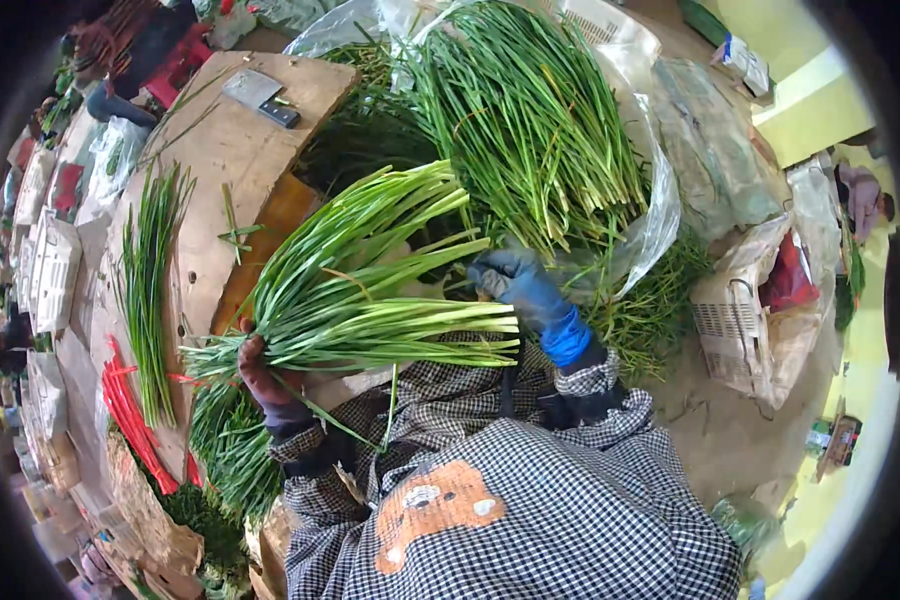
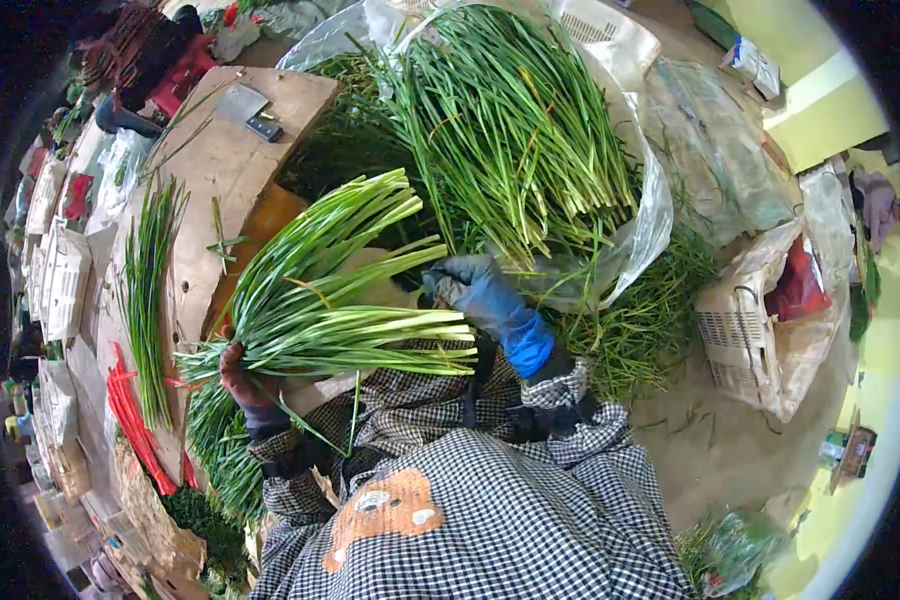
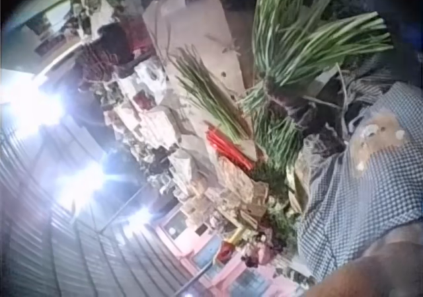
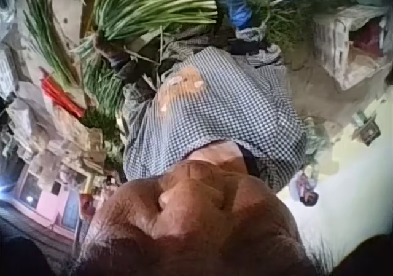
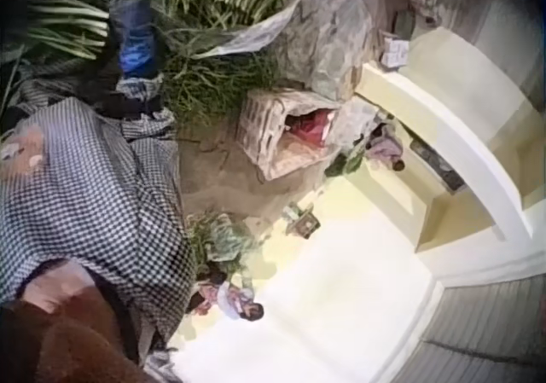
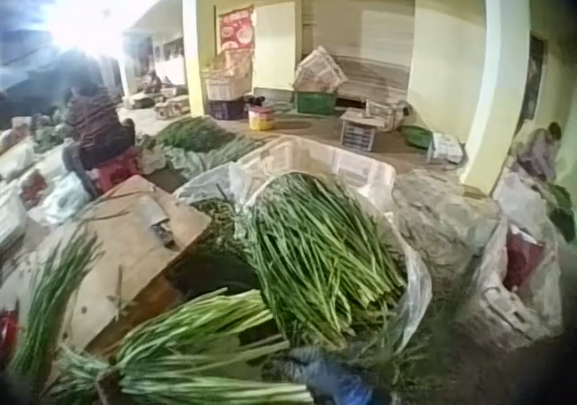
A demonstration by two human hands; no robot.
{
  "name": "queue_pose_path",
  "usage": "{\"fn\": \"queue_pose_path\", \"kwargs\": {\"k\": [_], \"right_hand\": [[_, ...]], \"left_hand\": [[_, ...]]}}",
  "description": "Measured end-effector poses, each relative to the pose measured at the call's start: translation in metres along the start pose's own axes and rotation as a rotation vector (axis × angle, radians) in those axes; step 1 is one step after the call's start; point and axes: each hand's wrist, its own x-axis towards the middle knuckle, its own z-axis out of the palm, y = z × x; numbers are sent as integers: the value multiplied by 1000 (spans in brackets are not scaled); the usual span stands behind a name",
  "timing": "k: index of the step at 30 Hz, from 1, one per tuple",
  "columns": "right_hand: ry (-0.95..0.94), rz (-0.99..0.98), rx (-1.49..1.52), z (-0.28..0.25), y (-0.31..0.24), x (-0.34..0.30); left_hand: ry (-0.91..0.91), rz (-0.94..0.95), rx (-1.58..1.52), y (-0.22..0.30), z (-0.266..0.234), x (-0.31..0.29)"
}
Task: The person bundles and prepares green onions or chives by hand, using a small yellow tie to secure bundles and a large knife to trim the ends on a cardboard work surface while sitting on the floor.
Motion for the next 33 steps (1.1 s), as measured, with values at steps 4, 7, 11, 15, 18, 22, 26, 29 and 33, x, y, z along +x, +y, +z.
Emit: {"fn": "queue_pose_path", "kwargs": {"k": [4,7,11,15,18,22,26,29,33], "right_hand": [[304,77,-258,-57,39,-43],[628,250,-650,-166,81,-137],[532,409,-1069,-214,63,-226],[405,525,-393,-131,27,-188],[-48,273,-131,-60,17,-115],[-148,39,133,8,1,-53],[-2,-114,121,22,-2,-38],[24,73,-68,-2,9,-46],[302,232,-203,-83,33,-93]], "left_hand": [[-47,56,37,3,6,-8],[-30,16,-23,0,6,-6],[-43,-7,-43,0,8,-4],[7,21,7,-5,14,-5],[-12,9,-7,0,2,-2],[60,2,23,-3,3,-7],[9,7,61,4,13,-16],[-4,70,126,3,12,-16],[124,86,164,3,-12,-6]]}}
